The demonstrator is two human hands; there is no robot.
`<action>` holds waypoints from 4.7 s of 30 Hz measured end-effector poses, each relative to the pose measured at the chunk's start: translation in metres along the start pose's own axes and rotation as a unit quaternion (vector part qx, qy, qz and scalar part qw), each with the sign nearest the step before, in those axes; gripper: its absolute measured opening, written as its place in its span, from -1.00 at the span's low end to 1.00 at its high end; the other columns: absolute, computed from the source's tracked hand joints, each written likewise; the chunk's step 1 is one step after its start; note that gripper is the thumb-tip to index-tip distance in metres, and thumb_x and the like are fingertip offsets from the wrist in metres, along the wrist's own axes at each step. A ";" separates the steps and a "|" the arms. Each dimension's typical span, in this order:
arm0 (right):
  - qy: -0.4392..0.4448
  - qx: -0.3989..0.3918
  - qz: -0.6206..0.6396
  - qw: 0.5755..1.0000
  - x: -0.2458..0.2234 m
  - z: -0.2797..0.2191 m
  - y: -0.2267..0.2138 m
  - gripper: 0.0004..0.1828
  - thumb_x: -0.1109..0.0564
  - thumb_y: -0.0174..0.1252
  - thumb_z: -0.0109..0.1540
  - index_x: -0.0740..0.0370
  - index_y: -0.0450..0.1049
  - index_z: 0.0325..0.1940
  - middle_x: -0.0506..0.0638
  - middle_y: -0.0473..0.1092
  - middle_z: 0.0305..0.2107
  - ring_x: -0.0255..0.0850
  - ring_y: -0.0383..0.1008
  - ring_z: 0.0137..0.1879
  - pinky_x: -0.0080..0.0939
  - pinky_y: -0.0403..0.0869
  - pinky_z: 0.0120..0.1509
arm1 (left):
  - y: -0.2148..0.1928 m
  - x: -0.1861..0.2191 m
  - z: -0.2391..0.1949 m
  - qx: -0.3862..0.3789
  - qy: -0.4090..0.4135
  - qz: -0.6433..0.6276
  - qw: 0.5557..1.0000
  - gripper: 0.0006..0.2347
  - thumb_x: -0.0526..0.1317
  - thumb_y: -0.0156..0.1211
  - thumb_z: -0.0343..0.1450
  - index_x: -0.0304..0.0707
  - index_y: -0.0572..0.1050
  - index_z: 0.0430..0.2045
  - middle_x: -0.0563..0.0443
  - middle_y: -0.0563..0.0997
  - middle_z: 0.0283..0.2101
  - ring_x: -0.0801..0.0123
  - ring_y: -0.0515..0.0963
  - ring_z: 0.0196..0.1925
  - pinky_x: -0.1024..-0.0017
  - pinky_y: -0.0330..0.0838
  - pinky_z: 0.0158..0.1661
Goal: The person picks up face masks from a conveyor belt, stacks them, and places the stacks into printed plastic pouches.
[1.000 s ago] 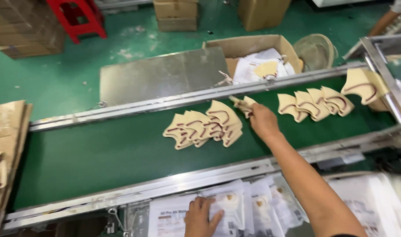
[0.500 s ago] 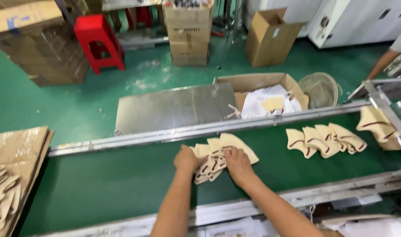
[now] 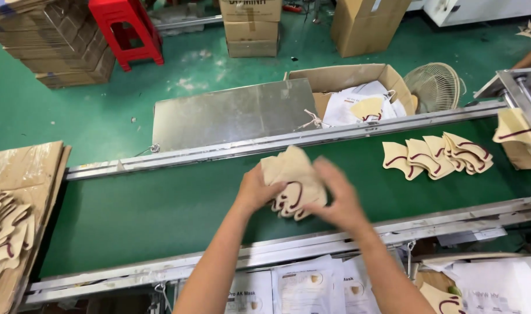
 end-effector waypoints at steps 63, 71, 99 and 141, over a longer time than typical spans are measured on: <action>0.074 -0.163 0.249 0.952 -0.023 -0.029 0.099 -0.16 0.06 0.57 -0.08 0.16 0.35 0.22 0.00 0.50 -0.07 -0.31 0.49 0.05 -0.23 0.49 0.17 | -0.008 0.018 -0.112 -0.010 0.048 0.314 0.948 -0.38 -0.14 0.46 0.16 -0.05 0.37 0.14 -0.07 0.54 0.14 0.03 0.48 0.27 -0.03 0.35 0.15; 0.188 -0.175 0.317 0.913 -0.034 -0.053 0.074 -0.28 0.15 0.42 0.10 0.22 0.37 0.33 0.06 0.53 0.00 -0.25 0.53 0.08 -0.20 0.51 0.20 | -0.066 0.108 -0.169 0.139 0.129 0.159 0.969 -0.49 -0.15 0.45 0.20 -0.32 0.41 0.01 -0.26 0.52 0.03 -0.03 0.53 0.05 0.12 0.47 -0.04; 0.200 -0.210 0.277 0.916 -0.090 -0.160 0.055 -0.29 0.03 0.36 0.06 0.25 0.38 0.26 0.08 0.55 -0.02 -0.24 0.56 0.07 -0.19 0.53 0.20 | -0.004 0.091 -0.312 -0.054 0.155 0.290 0.943 -0.86 -0.32 0.32 0.26 -0.28 0.47 -0.44 -0.06 0.49 -0.30 0.07 0.55 -0.36 0.15 0.45 -0.34; 0.013 -0.313 0.165 0.935 -0.061 -0.136 0.028 -0.50 0.23 0.28 0.12 0.33 0.50 0.17 0.12 0.59 -0.04 -0.14 0.57 0.07 -0.13 0.52 0.18 | -0.011 0.133 -0.305 -0.150 0.135 0.011 0.979 -0.85 -0.29 0.48 0.21 -0.12 0.68 -0.40 0.03 0.44 -0.27 0.21 0.49 -0.16 0.31 0.47 -0.12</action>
Point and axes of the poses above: each hand's wrist, its own z-axis towards the middle knuckle, its own y-axis out of the palm, x = y × z, the point moved 4 cm from there along z, towards the middle knuckle
